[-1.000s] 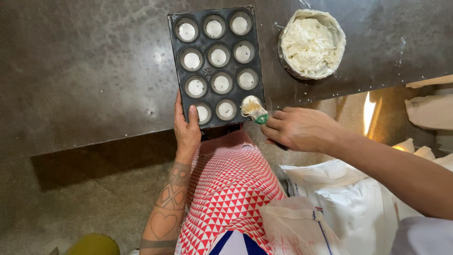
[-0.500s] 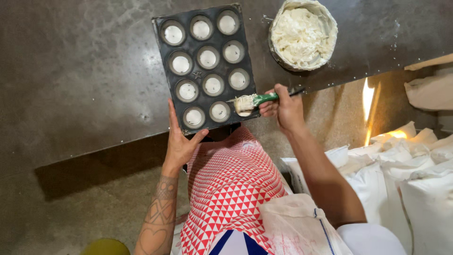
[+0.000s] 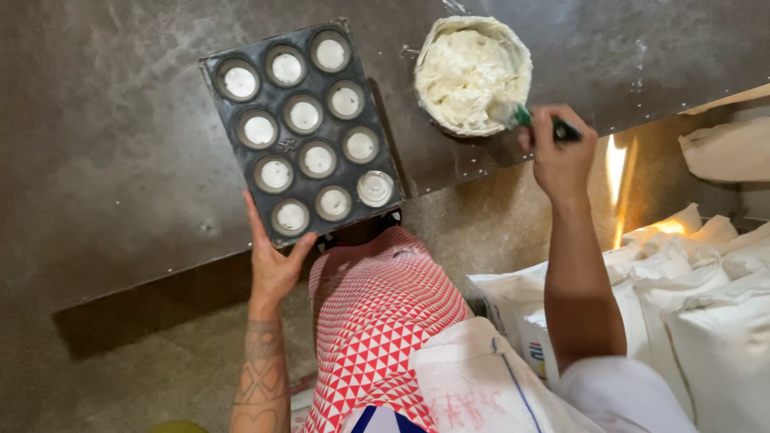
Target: The person greases the individual cups of multiple muffin pans using a brush dipped in a bowl of shortening or grease.
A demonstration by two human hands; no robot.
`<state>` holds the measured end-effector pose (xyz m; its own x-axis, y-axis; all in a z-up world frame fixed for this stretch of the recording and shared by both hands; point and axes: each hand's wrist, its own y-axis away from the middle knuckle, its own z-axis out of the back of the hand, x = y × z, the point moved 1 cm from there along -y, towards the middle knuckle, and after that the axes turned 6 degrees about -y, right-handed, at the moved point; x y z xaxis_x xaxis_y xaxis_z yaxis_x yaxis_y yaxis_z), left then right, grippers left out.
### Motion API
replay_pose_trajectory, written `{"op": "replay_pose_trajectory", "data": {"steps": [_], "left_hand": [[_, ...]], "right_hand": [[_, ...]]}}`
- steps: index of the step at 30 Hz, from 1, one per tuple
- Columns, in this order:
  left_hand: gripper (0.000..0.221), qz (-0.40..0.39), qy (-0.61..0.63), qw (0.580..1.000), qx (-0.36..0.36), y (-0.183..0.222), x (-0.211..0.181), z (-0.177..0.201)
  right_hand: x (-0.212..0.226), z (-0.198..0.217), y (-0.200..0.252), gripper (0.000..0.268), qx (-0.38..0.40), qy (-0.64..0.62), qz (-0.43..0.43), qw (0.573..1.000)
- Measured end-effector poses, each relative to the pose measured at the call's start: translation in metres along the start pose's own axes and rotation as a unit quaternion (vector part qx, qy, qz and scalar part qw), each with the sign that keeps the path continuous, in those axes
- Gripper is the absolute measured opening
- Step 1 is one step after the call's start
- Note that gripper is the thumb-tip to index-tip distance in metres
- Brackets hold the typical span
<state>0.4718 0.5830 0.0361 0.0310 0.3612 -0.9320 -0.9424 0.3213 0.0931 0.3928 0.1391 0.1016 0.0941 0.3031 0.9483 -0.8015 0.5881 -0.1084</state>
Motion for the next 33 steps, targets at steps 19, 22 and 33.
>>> {"op": "replay_pose_trajectory", "data": {"steps": [19,22,33], "left_hand": [[0.121,0.009,0.055,0.997,0.047,-0.027,-0.005,0.001],[0.123,0.005,0.077,0.996,0.052,-0.024,-0.007,-0.001],[0.122,-0.036,0.006,0.999,0.028,-0.025,-0.003,-0.001]], "right_hand": [[0.030,-0.006,-0.032,0.021,0.094,0.107,0.037,0.989],[0.089,-0.016,0.008,0.022,0.213,0.128,0.161,0.955],[0.147,-0.145,0.050,0.033,0.548,0.329,0.400,0.656]]}}
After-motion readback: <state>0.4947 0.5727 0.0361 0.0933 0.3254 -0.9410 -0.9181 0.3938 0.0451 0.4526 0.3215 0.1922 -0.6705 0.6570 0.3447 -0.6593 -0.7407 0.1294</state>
